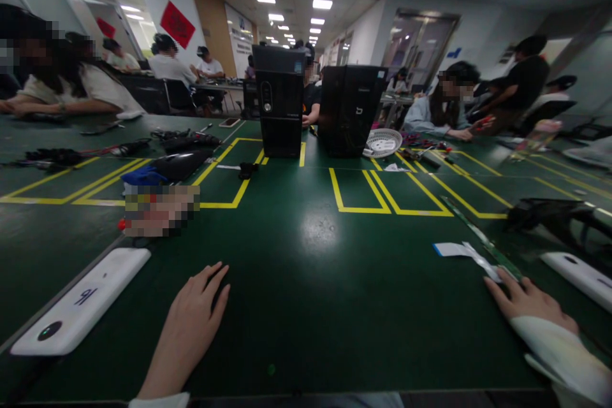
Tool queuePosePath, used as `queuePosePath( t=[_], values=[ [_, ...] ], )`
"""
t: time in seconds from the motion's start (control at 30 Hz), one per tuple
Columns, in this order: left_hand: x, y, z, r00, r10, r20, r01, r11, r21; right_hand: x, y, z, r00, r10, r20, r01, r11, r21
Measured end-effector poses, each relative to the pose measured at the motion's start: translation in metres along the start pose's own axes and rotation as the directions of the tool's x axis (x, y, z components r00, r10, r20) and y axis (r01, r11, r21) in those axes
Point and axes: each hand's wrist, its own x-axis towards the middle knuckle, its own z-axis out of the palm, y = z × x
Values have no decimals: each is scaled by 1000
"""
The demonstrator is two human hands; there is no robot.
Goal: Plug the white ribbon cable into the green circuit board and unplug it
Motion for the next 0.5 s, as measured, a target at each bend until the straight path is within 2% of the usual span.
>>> queuePosePath(
  t=[0.03, 0.1, 0.27, 0.4, 0.5],
  values=[
    [0, -1, 0, 1000, 3, -1, -3, 1000, -1, 4, -9, -6, 997, 67, 48, -68, 998, 11],
    [0, -2, 2, 1000, 12, -6, -12, 1000, -4, 11, -25, -18, 985, 126, 118, -132, 990, 49],
    [-1, -10, 8, 1000, 19, -3, -19, 1000, -4, 19, -38, -27, 986, 90, 143, -107, 987, 121],
    [0, -13, 9, 999, 33, -4, -33, 999, 2, 17, -37, -27, 991, 84, 109, -96, 990, 108],
    [0, -13, 8, 999, 40, 2, -40, 999, 8, 14, -40, -32, 986, 83, 142, -97, 991, 89]
  ],
)
